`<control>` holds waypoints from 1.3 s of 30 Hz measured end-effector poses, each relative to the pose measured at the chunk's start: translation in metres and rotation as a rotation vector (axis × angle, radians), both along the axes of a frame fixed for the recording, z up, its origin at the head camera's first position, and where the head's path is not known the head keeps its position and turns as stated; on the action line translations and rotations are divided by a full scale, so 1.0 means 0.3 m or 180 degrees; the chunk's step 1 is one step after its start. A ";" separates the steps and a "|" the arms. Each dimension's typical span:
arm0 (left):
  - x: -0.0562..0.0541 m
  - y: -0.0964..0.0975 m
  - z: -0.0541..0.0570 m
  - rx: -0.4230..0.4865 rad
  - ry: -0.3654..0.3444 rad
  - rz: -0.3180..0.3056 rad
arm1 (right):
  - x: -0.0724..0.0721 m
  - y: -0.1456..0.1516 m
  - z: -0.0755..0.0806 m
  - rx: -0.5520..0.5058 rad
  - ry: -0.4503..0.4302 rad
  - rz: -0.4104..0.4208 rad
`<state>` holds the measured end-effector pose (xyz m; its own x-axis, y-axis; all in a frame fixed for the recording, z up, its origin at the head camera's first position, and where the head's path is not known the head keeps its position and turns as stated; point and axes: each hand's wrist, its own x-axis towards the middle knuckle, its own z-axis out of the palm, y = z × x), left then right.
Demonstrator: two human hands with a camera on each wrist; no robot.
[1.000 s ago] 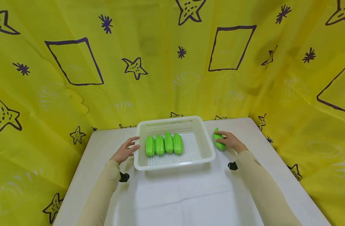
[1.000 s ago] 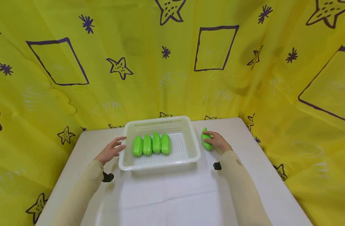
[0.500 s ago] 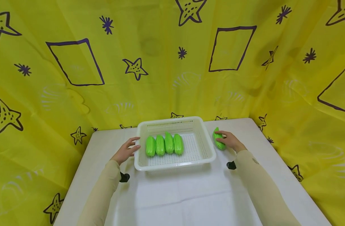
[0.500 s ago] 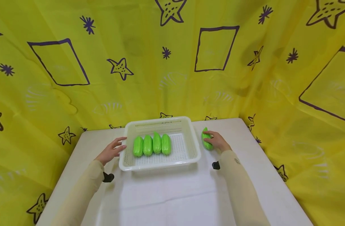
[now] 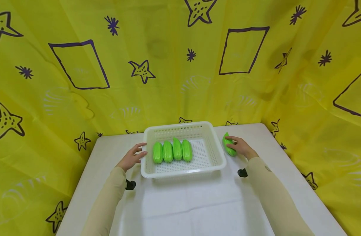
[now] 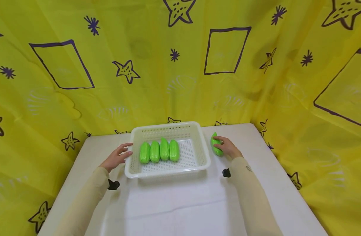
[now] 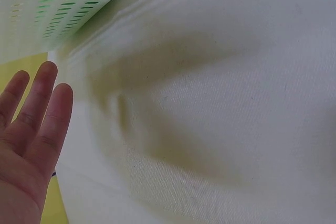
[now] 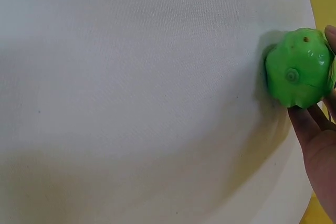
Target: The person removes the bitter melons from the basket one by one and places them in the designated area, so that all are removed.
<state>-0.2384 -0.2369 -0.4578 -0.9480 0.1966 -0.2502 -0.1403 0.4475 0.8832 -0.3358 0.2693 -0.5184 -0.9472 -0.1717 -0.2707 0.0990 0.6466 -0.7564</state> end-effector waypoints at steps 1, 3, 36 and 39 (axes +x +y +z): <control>0.002 0.001 0.004 -0.0003 -0.0002 -0.0002 | 0.001 0.000 0.002 -0.0008 -0.0006 -0.0013; 0.001 0.000 0.003 -0.0008 0.0002 -0.0002 | 0.001 0.001 0.005 -0.0019 0.0004 -0.0014; -0.067 -0.048 -0.127 -0.0060 0.0086 0.0005 | -0.005 -0.018 0.100 0.0144 0.0529 -0.0512; -0.070 -0.049 -0.129 -0.0057 0.0062 0.0014 | -0.003 -0.035 0.118 0.0094 0.0595 -0.0496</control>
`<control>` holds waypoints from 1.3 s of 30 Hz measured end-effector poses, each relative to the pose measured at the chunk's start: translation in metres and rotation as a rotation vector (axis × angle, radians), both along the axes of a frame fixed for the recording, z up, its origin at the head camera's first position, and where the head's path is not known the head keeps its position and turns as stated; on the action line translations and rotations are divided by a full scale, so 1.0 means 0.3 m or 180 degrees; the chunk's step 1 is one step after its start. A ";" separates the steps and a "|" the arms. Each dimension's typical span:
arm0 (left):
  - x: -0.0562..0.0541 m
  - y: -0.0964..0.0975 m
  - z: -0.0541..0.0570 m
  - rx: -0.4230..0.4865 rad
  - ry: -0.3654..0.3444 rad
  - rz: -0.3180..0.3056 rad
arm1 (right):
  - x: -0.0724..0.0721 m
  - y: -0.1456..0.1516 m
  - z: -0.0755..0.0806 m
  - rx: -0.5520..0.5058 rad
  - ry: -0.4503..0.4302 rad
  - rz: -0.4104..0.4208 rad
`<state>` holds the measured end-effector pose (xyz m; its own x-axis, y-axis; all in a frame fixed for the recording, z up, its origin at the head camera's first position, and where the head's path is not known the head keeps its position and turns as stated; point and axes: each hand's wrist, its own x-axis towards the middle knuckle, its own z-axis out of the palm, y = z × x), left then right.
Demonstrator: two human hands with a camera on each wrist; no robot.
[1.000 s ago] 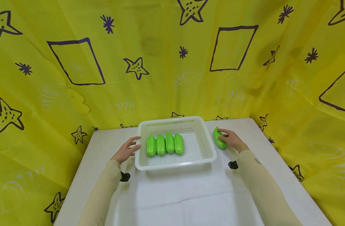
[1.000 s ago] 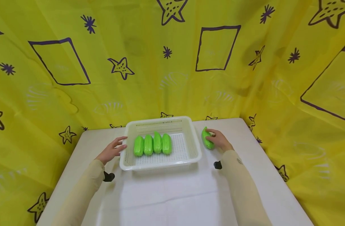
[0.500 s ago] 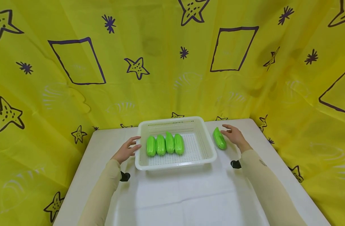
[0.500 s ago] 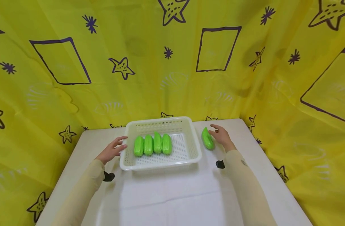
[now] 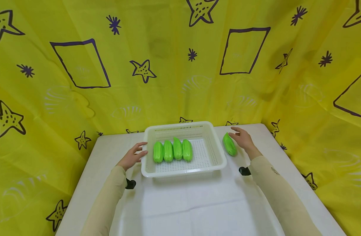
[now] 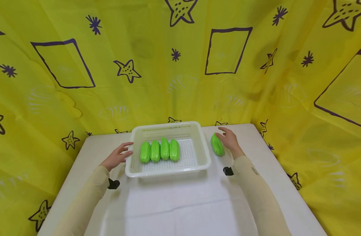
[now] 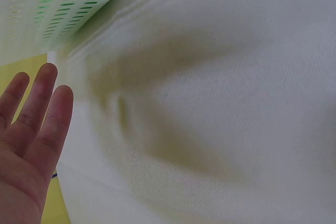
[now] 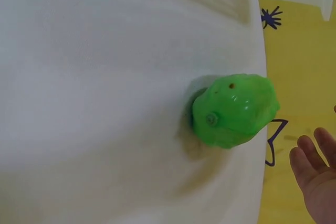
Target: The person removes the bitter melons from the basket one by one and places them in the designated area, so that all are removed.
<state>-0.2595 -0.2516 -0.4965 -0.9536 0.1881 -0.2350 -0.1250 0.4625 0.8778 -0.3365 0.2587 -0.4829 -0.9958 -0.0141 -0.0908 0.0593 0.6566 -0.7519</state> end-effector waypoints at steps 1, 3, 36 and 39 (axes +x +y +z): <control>0.000 0.000 0.000 -0.0001 -0.0009 0.0006 | 0.000 -0.007 0.007 -0.0043 0.0016 -0.0001; 0.000 0.000 0.001 -0.0010 -0.0004 -0.0006 | 0.001 -0.019 0.022 -0.0140 0.0034 -0.0003; 0.062 0.040 0.117 0.0076 -0.0034 -0.0025 | 0.006 -0.250 0.155 -0.1149 0.0071 0.0670; 0.062 0.040 0.119 0.0074 -0.0027 -0.0028 | 0.005 -0.269 0.158 -0.1166 0.0017 0.0711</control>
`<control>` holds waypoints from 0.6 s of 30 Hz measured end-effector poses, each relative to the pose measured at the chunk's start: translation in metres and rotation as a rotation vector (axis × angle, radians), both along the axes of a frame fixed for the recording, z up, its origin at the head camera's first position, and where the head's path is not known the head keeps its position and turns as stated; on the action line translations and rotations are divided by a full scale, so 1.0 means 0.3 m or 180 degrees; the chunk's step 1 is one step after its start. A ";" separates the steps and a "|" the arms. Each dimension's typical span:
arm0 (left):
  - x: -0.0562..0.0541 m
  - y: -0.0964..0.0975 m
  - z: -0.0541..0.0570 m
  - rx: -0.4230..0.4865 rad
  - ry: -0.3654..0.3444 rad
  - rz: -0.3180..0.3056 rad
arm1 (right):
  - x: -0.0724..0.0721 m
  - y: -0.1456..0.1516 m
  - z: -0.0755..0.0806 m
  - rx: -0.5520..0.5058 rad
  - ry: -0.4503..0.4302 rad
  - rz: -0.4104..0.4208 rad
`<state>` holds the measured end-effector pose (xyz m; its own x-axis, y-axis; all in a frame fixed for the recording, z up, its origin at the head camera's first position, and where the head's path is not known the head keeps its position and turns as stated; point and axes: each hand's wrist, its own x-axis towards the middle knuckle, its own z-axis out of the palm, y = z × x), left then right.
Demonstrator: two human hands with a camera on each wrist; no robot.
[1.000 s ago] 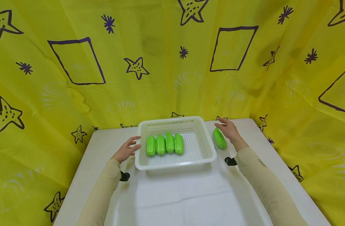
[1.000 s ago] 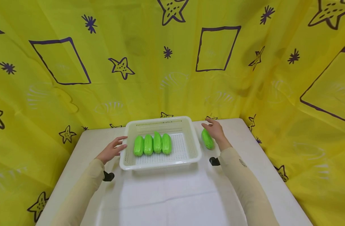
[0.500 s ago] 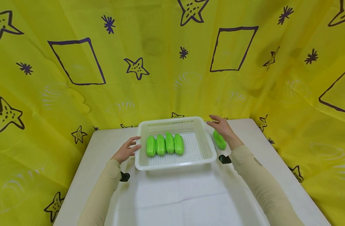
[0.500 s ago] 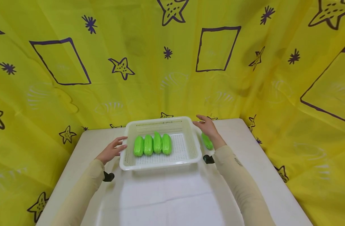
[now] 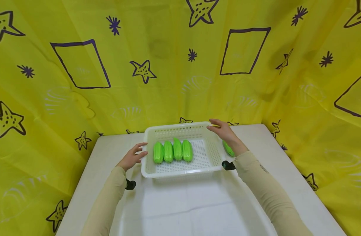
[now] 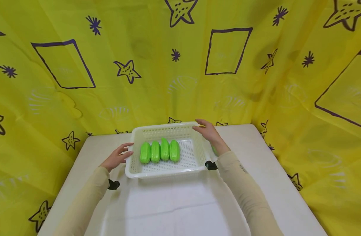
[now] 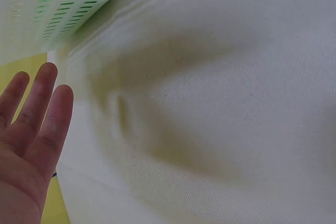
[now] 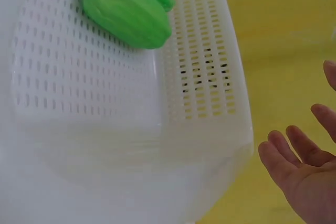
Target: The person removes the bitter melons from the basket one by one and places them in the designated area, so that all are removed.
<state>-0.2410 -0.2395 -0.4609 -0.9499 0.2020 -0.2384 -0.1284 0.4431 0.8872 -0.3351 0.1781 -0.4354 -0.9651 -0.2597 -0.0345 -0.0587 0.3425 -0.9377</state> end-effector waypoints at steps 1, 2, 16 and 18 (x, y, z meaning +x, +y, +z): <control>0.000 0.000 0.000 -0.0006 0.0000 -0.0002 | -0.001 -0.006 0.000 0.0029 -0.0015 0.0020; 0.001 0.000 0.000 -0.0006 -0.0002 -0.0003 | -0.002 -0.012 0.000 0.0063 -0.0018 0.0041; -0.026 -0.014 -0.051 -0.0047 0.0023 0.0012 | -0.013 -0.096 -0.006 0.0031 -0.0100 0.0277; -0.043 -0.024 -0.084 -0.0060 0.0046 0.0023 | -0.024 -0.102 -0.027 0.0032 -0.0112 0.0288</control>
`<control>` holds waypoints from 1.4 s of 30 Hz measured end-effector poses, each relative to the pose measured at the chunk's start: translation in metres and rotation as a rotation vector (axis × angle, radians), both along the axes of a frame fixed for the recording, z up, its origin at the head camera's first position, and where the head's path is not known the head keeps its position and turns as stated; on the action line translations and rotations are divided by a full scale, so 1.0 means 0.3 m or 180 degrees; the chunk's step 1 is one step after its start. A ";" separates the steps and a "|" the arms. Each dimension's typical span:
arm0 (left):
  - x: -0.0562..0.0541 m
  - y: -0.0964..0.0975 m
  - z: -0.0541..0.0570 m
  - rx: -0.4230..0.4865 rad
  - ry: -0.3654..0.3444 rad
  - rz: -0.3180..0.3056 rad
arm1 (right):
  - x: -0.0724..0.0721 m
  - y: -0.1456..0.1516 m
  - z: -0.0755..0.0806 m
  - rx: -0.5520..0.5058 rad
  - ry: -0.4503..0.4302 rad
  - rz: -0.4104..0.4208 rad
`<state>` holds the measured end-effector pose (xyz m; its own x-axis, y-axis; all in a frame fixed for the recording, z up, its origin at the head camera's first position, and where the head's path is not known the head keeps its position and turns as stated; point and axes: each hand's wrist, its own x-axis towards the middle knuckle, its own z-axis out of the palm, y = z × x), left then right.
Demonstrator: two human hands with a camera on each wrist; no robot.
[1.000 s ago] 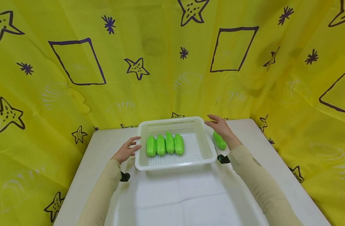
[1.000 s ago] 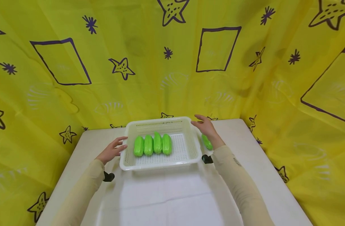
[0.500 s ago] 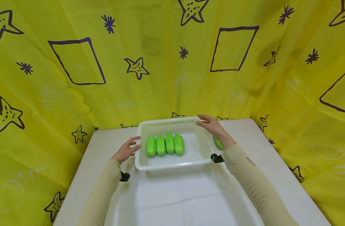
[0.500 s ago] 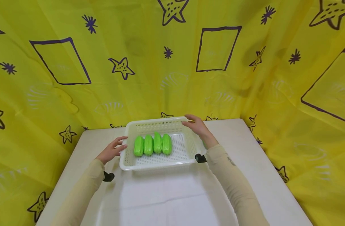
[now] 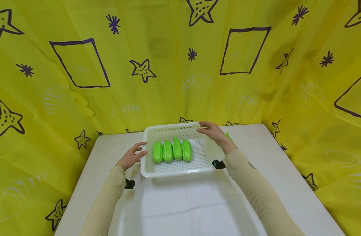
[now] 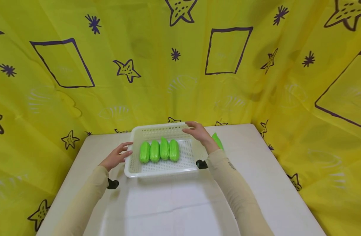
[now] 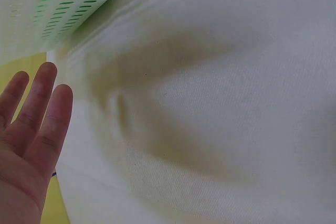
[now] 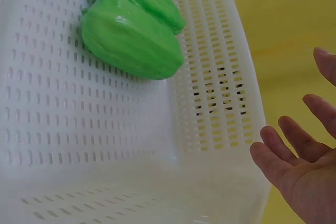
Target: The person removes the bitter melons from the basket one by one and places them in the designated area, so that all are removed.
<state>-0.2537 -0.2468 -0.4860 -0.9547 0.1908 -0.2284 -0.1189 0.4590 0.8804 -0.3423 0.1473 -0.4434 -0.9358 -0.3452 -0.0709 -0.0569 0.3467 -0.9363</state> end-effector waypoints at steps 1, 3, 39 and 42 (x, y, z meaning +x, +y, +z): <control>-0.006 -0.005 -0.013 -0.0009 0.0009 0.0006 | -0.002 -0.004 -0.005 -0.0001 -0.0012 0.0019; -0.013 -0.010 -0.025 -0.0025 0.0008 0.0007 | -0.004 -0.010 -0.011 0.0021 -0.0053 0.0030; -0.020 -0.018 -0.047 -0.0008 -0.0009 0.0050 | -0.058 -0.108 -0.122 0.0453 -0.0476 0.0318; -0.021 -0.018 -0.045 -0.0012 0.0030 0.0021 | -0.059 -0.121 -0.123 0.0465 -0.0511 0.0324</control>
